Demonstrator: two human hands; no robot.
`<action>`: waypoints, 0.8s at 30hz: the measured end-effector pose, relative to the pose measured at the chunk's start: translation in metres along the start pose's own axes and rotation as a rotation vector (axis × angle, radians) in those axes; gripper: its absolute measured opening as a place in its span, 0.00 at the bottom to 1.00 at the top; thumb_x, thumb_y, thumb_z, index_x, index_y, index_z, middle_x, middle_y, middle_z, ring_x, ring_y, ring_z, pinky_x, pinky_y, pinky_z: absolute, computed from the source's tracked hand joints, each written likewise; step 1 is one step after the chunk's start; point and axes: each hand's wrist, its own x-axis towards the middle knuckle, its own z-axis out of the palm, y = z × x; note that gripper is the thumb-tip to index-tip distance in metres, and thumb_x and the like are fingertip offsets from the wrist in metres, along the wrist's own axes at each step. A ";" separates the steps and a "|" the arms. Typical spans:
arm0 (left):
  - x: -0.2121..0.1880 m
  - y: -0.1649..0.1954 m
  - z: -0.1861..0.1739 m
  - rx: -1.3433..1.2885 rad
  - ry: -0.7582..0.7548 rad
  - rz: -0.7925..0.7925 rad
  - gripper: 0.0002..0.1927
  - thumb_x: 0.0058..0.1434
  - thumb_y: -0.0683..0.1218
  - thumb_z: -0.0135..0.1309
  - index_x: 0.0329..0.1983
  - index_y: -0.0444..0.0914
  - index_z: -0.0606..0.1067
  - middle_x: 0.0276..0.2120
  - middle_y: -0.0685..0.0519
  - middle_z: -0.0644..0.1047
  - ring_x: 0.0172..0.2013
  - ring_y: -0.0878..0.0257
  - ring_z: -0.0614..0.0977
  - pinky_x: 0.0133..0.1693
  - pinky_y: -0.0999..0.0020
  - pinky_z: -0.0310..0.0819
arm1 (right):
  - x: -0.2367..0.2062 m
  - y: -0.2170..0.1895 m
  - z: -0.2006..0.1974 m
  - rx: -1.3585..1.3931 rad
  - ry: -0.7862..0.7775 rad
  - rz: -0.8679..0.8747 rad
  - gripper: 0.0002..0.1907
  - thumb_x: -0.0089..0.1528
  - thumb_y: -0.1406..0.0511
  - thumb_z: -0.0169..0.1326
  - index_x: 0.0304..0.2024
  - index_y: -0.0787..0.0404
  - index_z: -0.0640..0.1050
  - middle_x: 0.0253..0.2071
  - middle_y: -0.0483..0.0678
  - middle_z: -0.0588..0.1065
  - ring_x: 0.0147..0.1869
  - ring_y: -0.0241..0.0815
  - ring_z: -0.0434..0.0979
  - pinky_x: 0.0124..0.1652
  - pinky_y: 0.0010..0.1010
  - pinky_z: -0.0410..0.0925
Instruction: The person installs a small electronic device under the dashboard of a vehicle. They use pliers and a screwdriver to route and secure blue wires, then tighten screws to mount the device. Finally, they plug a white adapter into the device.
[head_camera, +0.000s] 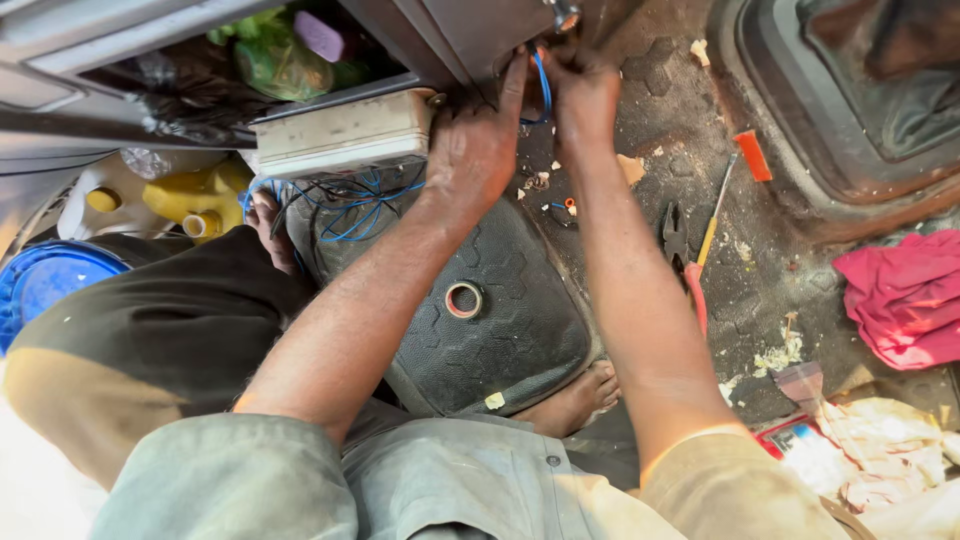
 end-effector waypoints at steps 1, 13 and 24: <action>0.002 0.001 0.000 0.000 0.083 0.005 0.43 0.59 0.44 0.53 0.77 0.37 0.52 0.36 0.45 0.81 0.37 0.53 0.83 0.43 0.56 0.78 | -0.003 -0.001 0.005 0.068 -0.004 0.081 0.08 0.64 0.68 0.60 0.40 0.69 0.82 0.34 0.50 0.82 0.34 0.39 0.81 0.37 0.30 0.75; -0.002 0.001 -0.003 -0.076 0.041 0.018 0.38 0.62 0.42 0.53 0.75 0.33 0.57 0.33 0.48 0.81 0.36 0.53 0.82 0.48 0.56 0.78 | -0.005 -0.021 0.008 0.322 -0.151 0.361 0.17 0.68 0.61 0.56 0.46 0.72 0.77 0.38 0.56 0.80 0.37 0.51 0.83 0.41 0.42 0.79; -0.003 -0.008 -0.018 -0.069 0.040 0.079 0.36 0.60 0.41 0.55 0.72 0.29 0.60 0.32 0.48 0.80 0.35 0.53 0.84 0.42 0.56 0.80 | -0.010 -0.019 0.014 0.375 -0.132 0.477 0.17 0.69 0.62 0.53 0.45 0.74 0.77 0.37 0.58 0.80 0.38 0.53 0.83 0.44 0.45 0.78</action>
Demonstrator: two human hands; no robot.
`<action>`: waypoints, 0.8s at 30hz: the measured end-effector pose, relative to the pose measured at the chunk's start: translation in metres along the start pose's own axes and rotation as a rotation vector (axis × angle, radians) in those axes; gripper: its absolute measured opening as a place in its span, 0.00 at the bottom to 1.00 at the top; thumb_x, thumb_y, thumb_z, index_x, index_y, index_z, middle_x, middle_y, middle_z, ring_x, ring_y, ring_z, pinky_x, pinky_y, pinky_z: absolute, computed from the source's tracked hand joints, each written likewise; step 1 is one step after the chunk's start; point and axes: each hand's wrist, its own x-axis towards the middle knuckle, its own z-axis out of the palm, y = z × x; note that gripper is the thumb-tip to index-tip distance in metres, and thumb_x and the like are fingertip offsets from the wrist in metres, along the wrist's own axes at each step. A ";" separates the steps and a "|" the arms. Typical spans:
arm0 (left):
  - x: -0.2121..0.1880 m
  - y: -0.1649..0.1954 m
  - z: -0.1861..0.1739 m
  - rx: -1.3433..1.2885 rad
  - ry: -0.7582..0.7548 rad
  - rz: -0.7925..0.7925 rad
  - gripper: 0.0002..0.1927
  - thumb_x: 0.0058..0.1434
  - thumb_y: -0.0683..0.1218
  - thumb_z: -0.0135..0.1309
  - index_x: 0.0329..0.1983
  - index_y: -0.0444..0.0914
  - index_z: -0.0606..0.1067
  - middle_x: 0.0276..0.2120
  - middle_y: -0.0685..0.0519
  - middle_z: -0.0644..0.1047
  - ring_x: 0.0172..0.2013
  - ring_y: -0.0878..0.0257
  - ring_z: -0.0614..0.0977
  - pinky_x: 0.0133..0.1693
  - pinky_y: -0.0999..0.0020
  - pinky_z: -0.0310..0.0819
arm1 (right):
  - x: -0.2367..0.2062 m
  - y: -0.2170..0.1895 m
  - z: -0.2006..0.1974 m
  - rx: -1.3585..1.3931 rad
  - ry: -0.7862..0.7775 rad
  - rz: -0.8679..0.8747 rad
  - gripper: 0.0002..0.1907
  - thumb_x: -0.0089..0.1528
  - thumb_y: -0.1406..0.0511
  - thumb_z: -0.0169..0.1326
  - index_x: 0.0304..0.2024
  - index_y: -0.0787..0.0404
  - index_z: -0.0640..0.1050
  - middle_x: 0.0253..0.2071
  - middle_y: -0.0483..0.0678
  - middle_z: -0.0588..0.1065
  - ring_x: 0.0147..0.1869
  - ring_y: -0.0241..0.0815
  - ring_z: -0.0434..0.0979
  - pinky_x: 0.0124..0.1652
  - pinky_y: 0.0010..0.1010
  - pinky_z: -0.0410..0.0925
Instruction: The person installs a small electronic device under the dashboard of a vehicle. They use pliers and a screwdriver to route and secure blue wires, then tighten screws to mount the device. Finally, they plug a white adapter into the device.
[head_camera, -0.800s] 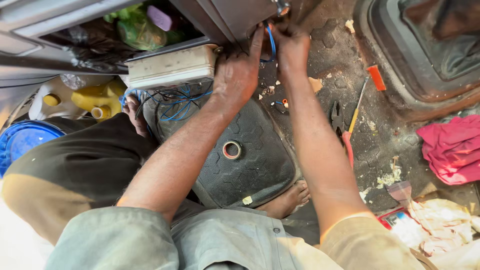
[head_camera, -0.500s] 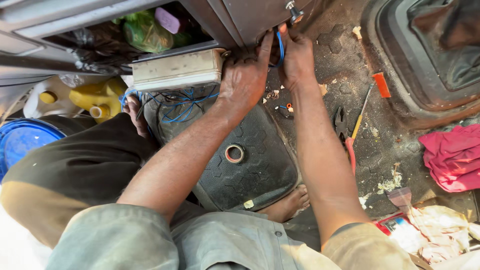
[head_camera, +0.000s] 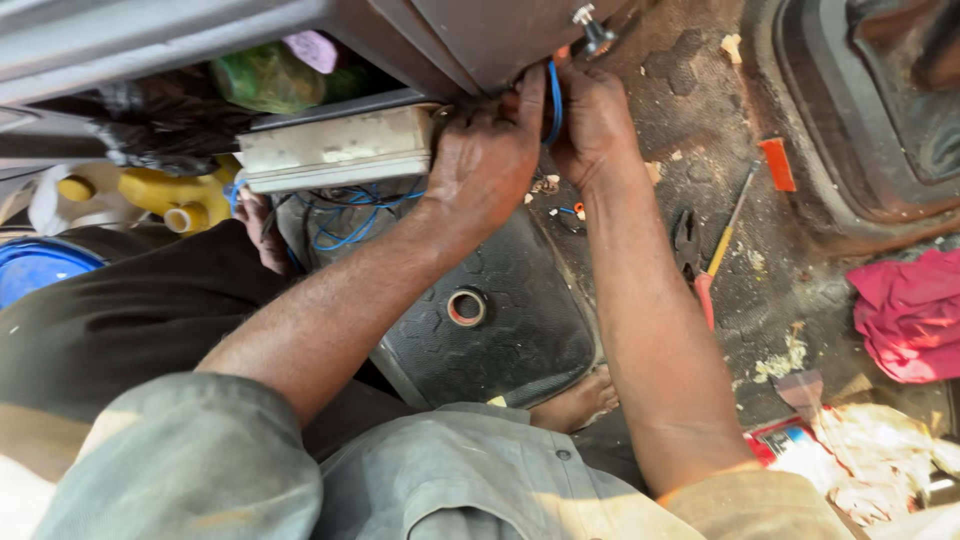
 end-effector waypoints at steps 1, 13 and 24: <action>0.002 0.002 -0.003 0.012 -0.049 -0.004 0.36 0.59 0.42 0.55 0.71 0.29 0.61 0.30 0.47 0.81 0.33 0.52 0.84 0.38 0.54 0.80 | 0.000 0.002 -0.002 -0.006 0.018 0.003 0.17 0.68 0.62 0.52 0.44 0.74 0.77 0.36 0.57 0.80 0.38 0.53 0.83 0.44 0.45 0.79; 0.017 0.000 -0.010 -0.133 -0.084 -0.061 0.30 0.62 0.41 0.52 0.67 0.28 0.65 0.28 0.41 0.81 0.30 0.48 0.85 0.32 0.53 0.81 | 0.023 0.040 -0.016 0.394 -0.216 0.123 0.16 0.70 0.58 0.51 0.42 0.66 0.78 0.34 0.50 0.78 0.35 0.42 0.78 0.40 0.35 0.73; 0.008 0.010 -0.015 -0.302 -0.123 -0.105 0.38 0.60 0.44 0.51 0.73 0.34 0.56 0.34 0.35 0.80 0.29 0.41 0.84 0.30 0.46 0.79 | 0.024 0.044 -0.013 0.324 -0.004 -0.026 0.19 0.64 0.54 0.56 0.33 0.64 0.78 0.27 0.51 0.77 0.28 0.48 0.78 0.32 0.43 0.75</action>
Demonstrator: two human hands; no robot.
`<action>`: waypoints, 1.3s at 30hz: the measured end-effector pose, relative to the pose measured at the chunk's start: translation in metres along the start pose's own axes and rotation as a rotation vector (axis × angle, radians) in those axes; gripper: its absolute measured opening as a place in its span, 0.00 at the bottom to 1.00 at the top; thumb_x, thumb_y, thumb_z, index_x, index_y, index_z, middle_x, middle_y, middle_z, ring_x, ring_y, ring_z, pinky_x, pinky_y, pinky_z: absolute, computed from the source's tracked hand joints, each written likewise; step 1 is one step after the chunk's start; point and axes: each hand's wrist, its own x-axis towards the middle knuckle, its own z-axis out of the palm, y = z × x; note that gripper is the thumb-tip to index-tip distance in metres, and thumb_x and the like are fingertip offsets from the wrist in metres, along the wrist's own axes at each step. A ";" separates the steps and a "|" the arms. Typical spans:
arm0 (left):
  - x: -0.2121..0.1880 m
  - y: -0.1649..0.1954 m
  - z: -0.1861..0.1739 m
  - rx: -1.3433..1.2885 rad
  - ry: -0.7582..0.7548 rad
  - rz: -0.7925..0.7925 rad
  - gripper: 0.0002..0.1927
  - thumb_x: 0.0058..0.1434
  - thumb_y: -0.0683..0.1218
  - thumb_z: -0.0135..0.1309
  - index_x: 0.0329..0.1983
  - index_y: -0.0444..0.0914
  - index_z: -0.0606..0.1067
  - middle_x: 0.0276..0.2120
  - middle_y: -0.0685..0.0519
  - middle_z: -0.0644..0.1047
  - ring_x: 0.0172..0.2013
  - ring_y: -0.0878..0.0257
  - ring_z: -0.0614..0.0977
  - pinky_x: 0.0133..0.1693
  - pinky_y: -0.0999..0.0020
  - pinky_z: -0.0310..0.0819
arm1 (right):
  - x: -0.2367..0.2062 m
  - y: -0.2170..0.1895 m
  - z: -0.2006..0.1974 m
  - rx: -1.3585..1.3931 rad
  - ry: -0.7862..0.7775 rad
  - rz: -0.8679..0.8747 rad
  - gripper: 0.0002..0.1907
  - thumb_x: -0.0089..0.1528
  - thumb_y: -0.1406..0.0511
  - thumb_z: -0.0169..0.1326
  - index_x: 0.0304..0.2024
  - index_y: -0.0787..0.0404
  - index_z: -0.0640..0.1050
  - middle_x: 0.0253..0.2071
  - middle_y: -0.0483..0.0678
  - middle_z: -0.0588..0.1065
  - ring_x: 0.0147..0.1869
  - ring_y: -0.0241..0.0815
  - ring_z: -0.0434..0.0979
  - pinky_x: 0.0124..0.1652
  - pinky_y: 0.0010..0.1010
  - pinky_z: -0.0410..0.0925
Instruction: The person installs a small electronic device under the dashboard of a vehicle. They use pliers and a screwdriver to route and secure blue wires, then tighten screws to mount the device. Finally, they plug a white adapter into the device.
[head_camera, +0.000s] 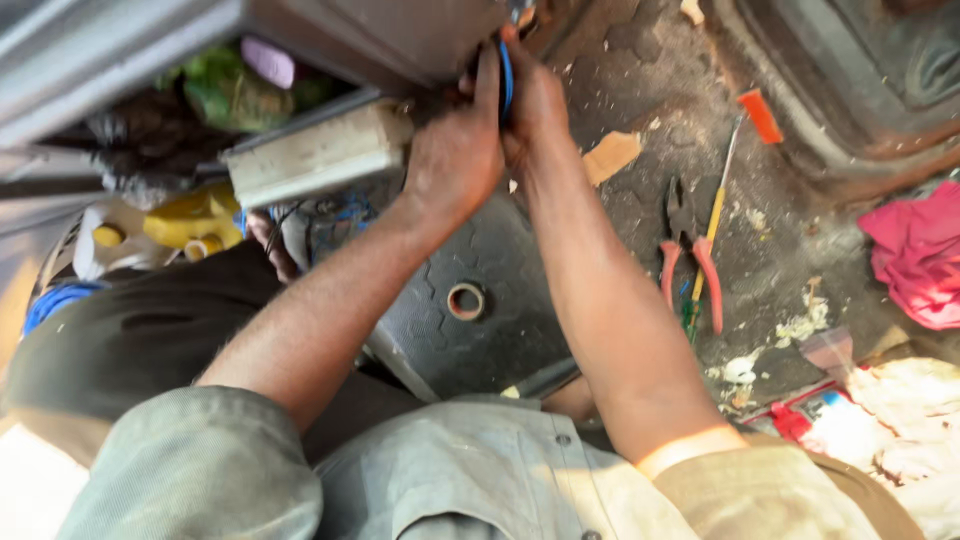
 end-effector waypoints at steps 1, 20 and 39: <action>0.002 -0.001 -0.001 -0.021 -0.039 -0.051 0.35 0.64 0.44 0.50 0.74 0.36 0.56 0.32 0.37 0.81 0.30 0.41 0.84 0.32 0.44 0.79 | 0.001 0.000 0.001 0.020 -0.071 -0.018 0.20 0.66 0.53 0.56 0.34 0.64 0.78 0.28 0.51 0.78 0.28 0.47 0.76 0.31 0.40 0.73; 0.069 0.153 -0.015 -0.365 -0.322 0.382 0.10 0.57 0.45 0.58 0.41 0.42 0.83 0.38 0.40 0.82 0.40 0.40 0.83 0.41 0.45 0.76 | -0.049 -0.008 0.065 0.003 0.211 -0.118 0.21 0.62 0.50 0.55 0.39 0.62 0.79 0.28 0.49 0.76 0.30 0.47 0.80 0.36 0.42 0.78; 0.061 0.206 0.118 0.231 -0.473 1.256 0.15 0.58 0.52 0.51 0.46 0.49 0.81 0.50 0.51 0.79 0.53 0.50 0.78 0.44 0.52 0.75 | -0.031 0.000 0.052 -0.063 0.253 -0.016 0.21 0.63 0.50 0.58 0.35 0.62 0.75 0.26 0.46 0.74 0.29 0.45 0.81 0.34 0.43 0.81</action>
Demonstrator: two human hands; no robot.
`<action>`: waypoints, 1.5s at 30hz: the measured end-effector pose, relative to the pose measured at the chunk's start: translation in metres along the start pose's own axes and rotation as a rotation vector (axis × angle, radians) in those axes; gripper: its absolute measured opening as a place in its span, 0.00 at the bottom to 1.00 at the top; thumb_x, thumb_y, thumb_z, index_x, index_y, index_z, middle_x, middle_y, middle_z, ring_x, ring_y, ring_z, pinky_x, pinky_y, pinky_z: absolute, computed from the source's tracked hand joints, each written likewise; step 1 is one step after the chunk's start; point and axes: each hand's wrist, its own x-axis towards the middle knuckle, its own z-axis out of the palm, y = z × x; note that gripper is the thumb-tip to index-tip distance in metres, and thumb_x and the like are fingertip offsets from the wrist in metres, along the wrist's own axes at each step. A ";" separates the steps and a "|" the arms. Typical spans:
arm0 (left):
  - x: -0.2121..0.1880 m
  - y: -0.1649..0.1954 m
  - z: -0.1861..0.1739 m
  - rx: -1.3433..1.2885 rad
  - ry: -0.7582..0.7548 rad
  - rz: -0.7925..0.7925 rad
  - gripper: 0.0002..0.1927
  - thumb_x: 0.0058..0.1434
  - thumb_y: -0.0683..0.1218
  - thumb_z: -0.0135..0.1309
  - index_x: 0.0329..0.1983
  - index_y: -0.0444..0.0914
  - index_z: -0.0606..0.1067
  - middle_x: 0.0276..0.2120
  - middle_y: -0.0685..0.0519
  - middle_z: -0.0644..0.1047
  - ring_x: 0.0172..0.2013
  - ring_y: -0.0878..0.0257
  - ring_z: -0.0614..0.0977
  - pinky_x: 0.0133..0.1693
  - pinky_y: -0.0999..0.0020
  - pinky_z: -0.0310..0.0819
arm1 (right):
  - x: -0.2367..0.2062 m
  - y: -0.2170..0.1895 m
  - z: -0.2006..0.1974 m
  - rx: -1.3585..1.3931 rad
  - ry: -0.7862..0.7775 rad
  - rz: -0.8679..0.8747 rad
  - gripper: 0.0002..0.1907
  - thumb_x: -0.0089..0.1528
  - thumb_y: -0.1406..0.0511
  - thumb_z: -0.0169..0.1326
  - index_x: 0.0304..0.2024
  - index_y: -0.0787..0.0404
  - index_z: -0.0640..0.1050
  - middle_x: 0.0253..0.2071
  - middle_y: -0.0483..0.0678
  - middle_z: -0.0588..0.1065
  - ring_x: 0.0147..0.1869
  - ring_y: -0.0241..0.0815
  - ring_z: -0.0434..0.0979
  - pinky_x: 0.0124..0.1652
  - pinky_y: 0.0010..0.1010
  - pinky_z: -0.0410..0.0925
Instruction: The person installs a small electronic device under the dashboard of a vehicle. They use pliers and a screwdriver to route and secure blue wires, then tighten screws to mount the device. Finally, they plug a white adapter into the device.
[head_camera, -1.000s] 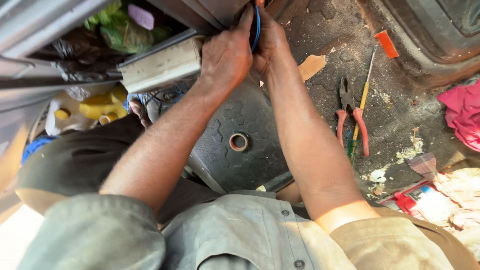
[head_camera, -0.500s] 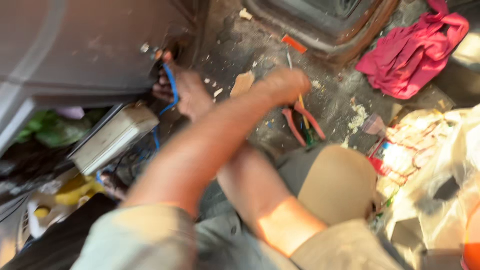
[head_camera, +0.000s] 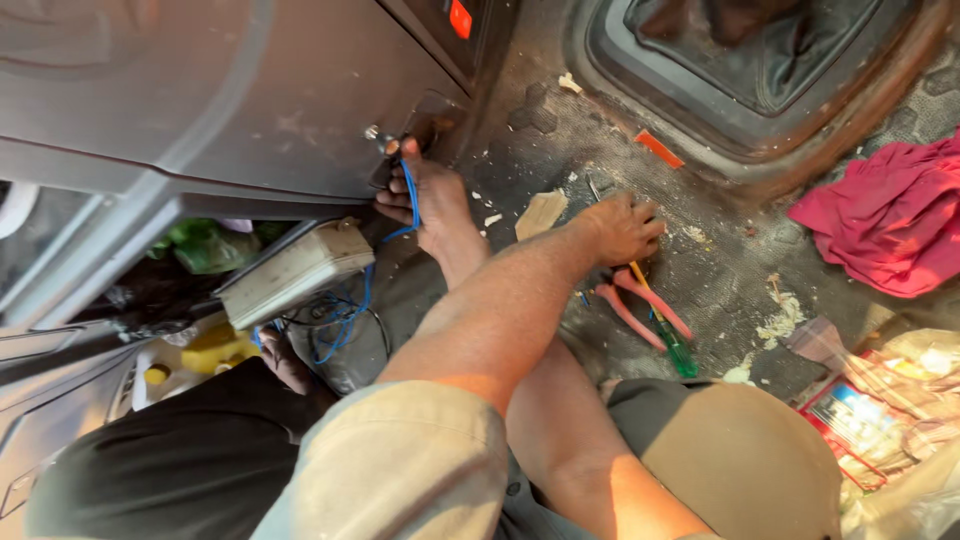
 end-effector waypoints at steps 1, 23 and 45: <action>-0.002 0.000 0.002 -0.050 0.014 -0.020 0.14 0.58 0.51 0.51 0.45 0.48 0.81 0.48 0.50 0.80 0.52 0.49 0.79 0.43 0.52 0.77 | 0.002 0.002 -0.001 -0.014 0.025 0.004 0.22 0.64 0.49 0.56 0.34 0.62 0.74 0.26 0.46 0.74 0.28 0.44 0.81 0.34 0.43 0.80; -0.178 0.010 -0.184 -2.203 0.525 -0.131 0.19 0.70 0.46 0.51 0.60 0.31 0.73 0.55 0.38 0.79 0.57 0.49 0.82 0.58 0.51 0.78 | 0.024 0.003 -0.003 -0.015 0.013 -0.057 0.19 0.64 0.51 0.57 0.31 0.58 0.74 0.25 0.44 0.70 0.29 0.44 0.77 0.36 0.47 0.79; -0.296 0.039 -0.092 -0.479 0.496 -1.351 0.17 0.66 0.45 0.48 0.57 0.43 0.76 0.36 0.33 0.79 0.38 0.33 0.80 0.37 0.39 0.72 | 0.034 0.011 -0.005 -0.010 0.009 -0.080 0.18 0.64 0.51 0.56 0.34 0.58 0.76 0.25 0.42 0.72 0.26 0.41 0.77 0.32 0.40 0.77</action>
